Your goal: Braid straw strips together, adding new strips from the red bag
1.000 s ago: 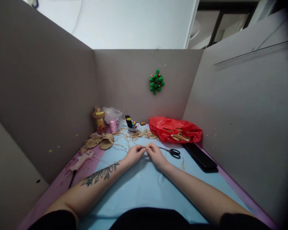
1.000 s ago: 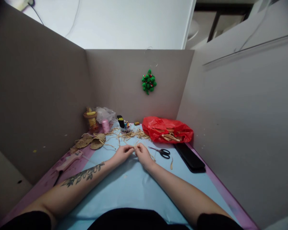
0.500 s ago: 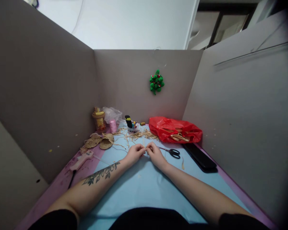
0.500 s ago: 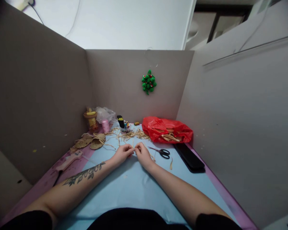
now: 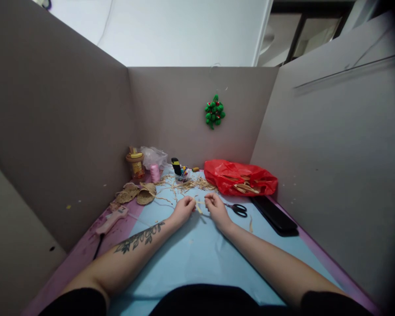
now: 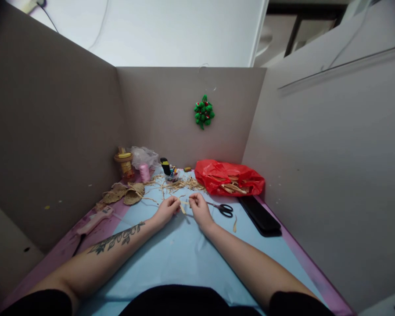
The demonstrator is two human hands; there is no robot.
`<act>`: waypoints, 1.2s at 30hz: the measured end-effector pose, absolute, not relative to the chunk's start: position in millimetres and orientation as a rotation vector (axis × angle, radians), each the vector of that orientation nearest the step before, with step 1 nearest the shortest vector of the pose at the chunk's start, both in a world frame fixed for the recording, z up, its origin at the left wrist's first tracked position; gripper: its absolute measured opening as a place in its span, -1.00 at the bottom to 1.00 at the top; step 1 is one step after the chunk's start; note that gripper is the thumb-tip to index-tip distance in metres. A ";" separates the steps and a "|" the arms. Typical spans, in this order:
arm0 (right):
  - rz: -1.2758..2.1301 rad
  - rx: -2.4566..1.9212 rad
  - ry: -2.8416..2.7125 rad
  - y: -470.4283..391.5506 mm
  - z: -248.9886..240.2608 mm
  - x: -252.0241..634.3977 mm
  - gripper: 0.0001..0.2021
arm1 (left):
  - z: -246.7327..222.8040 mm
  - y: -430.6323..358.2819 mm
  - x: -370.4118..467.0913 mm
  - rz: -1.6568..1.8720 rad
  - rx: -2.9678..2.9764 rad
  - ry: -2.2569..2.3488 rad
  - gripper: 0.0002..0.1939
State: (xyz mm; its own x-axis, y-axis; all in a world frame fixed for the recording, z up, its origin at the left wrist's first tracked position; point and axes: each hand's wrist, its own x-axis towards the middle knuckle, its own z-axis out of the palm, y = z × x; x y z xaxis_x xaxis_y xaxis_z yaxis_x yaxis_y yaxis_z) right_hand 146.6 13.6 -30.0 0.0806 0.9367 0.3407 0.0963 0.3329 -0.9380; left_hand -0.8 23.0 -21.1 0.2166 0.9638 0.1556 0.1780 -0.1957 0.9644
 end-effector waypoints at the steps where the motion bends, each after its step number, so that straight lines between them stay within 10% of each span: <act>1: 0.847 -1.056 -1.327 14.6 -30.9 147.3 -0.84 | -20.8 22.7 -0.7 1.088 1.586 1.117 -0.77; 14: 0.389 -1.075 -1.195 41.2 3.6 199.1 -0.77 | -15.9 12.7 -2.4 1.181 1.614 1.087 -0.84; 25: -0.040 -2.154 -1.607 94.9 5.3 344.3 -0.82 | -27.4 21.9 -4.9 1.207 1.627 1.094 -0.86; 36: 0.224 -1.378 -1.151 101.3 17.5 347.5 -0.77 | -24.9 20.7 -6.2 1.203 1.607 1.119 -0.81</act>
State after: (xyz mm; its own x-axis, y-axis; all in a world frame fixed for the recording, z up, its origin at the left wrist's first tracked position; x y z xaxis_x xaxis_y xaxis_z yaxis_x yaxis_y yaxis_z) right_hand 347.5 101.3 17.5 0.4806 0.7193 0.5017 0.4787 0.2641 -0.8373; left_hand -6.2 20.7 -24.9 0.1494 0.9577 0.2459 0.1761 -0.2705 0.9465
